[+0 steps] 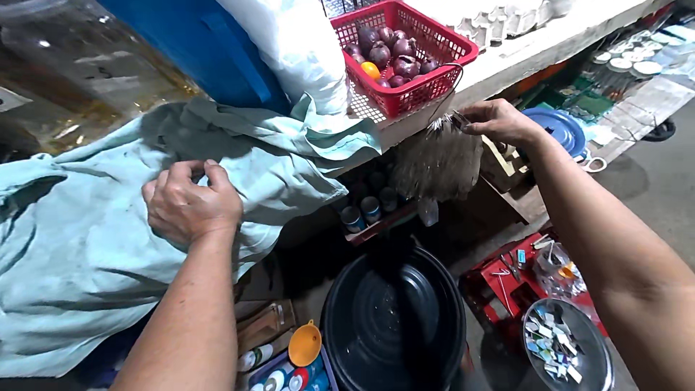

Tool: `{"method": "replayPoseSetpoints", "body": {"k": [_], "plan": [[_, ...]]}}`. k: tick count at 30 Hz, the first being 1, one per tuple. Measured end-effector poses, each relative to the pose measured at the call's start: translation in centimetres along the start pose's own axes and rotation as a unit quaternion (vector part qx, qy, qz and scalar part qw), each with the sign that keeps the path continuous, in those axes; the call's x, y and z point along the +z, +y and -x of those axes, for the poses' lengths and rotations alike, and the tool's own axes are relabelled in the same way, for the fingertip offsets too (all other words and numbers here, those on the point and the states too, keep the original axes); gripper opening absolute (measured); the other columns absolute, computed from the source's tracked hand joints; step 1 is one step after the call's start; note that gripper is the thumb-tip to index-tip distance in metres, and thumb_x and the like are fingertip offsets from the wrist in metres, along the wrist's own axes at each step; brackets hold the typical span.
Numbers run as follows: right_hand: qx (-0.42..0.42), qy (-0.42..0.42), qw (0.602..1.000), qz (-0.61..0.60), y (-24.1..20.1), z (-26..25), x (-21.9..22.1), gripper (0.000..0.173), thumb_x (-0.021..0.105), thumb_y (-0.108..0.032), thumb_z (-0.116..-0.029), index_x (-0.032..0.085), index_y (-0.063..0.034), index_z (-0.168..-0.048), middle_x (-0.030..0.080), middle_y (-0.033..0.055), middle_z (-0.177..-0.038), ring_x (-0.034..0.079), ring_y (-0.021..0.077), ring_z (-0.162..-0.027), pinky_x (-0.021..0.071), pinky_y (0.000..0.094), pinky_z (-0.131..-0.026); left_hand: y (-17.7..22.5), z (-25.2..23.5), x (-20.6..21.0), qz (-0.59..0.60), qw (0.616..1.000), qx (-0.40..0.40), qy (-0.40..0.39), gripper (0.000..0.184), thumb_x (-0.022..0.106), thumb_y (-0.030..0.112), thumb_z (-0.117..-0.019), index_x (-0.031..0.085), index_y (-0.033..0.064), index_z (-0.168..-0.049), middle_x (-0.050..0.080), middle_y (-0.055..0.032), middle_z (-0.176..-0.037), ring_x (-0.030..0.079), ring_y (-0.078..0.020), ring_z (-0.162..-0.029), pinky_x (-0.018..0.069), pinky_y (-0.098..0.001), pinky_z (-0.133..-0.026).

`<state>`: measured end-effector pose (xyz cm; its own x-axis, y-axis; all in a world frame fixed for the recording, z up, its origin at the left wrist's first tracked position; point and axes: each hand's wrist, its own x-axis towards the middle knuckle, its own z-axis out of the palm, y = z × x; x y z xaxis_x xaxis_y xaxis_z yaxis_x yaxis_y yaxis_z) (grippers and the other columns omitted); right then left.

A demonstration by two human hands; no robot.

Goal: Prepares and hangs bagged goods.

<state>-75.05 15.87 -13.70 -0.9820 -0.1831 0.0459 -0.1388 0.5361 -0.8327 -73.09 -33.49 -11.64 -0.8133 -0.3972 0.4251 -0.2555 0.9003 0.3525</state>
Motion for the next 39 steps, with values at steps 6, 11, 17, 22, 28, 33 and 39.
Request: {"method": "replayPoseSetpoints", "body": {"k": [6,11,17,22,28,33,39], "plan": [[0.000,0.007,0.998,0.063,0.2,-0.8,1.2,0.025,0.077,-0.008,-0.0882,0.070,-0.0004,-0.111,0.070,0.0119,-0.097,0.065,0.0151,-0.084,0.0540,0.0386,-0.082,0.0,0.0,0.0,-0.002,1.000,0.000,0.001,0.050,0.039,0.042,-0.1045,0.067,0.0030,-0.119,0.064,-0.0259,-0.127,0.053,-0.0448,-0.130,0.0374,-0.0648,-0.103],[0.015,0.001,0.995,0.097,0.5,-1.5,1.1,0.024,0.066,-0.003,-0.0895,0.067,0.0009,-0.113,0.067,0.0157,-0.098,0.063,0.0234,-0.085,0.0505,0.0484,-0.080,-0.1,0.0,0.0,-0.002,1.000,0.004,-0.003,0.051,0.038,0.043,-0.1044,0.067,0.0032,-0.119,0.064,-0.0259,-0.128,0.053,-0.0453,-0.131,0.0371,-0.0654,-0.103],[0.015,0.009,0.994,0.112,1.2,-1.5,0.9,0.026,0.067,-0.008,-0.0924,0.067,0.0010,-0.117,0.068,0.0182,-0.101,0.066,0.0277,-0.091,0.0513,0.0527,-0.085,0.0,0.0,-0.1,0.005,1.000,0.001,-0.004,0.052,0.037,0.043,-0.1040,0.067,0.0034,-0.119,0.063,-0.0271,-0.128,0.052,-0.0463,-0.131,0.0361,-0.0675,-0.102],[0.020,0.020,0.994,0.109,1.8,-1.1,0.7,0.034,0.064,-0.005,-0.0915,0.066,-0.0015,-0.126,0.070,0.0198,-0.109,0.068,0.0306,-0.097,0.0516,0.0559,-0.089,0.0,0.1,0.0,0.004,1.000,-0.003,0.004,0.051,0.038,0.042,-0.1041,0.068,0.0032,-0.118,0.064,-0.0256,-0.127,0.053,-0.0450,-0.131,0.0367,-0.0665,-0.102],[-0.024,-0.009,0.997,0.069,1.0,-0.6,-0.2,0.031,0.062,-0.009,-0.0967,0.065,0.0006,-0.126,0.070,0.0165,-0.109,0.067,0.0197,-0.094,0.0530,0.0421,-0.089,0.0,0.0,-0.1,0.010,1.000,-0.004,0.007,0.053,0.039,0.044,-0.1043,0.067,0.0013,-0.118,0.065,-0.0262,-0.125,0.054,-0.0455,-0.129,0.0361,-0.0655,-0.104],[-0.039,-0.013,0.997,0.072,1.9,-1.5,-0.9,0.022,0.066,-0.010,-0.0953,0.069,0.0012,-0.114,0.069,0.0150,-0.097,0.065,0.0210,-0.083,0.0530,0.0453,-0.081,-0.7,2.0,-0.4,0.136,0.986,0.052,0.080,0.054,0.045,0.040,-0.1062,0.056,-0.0027,-0.136,0.056,-0.0288,-0.138,0.046,-0.0436,-0.137,0.0325,-0.0546,-0.116],[-0.030,-0.044,0.996,0.067,2.2,-2.5,-1.7,0.022,0.063,-0.001,-0.0902,0.067,0.0015,-0.112,0.069,0.0157,-0.095,0.066,0.0246,-0.083,0.0538,0.0485,-0.079,11.0,18.8,4.6,0.319,0.923,0.209,0.042,0.028,0.058,0.021,-0.0973,0.072,-0.0013,-0.106,0.070,-0.0178,-0.113,0.062,-0.0298,-0.119,0.0453,-0.0452,-0.108]]}}
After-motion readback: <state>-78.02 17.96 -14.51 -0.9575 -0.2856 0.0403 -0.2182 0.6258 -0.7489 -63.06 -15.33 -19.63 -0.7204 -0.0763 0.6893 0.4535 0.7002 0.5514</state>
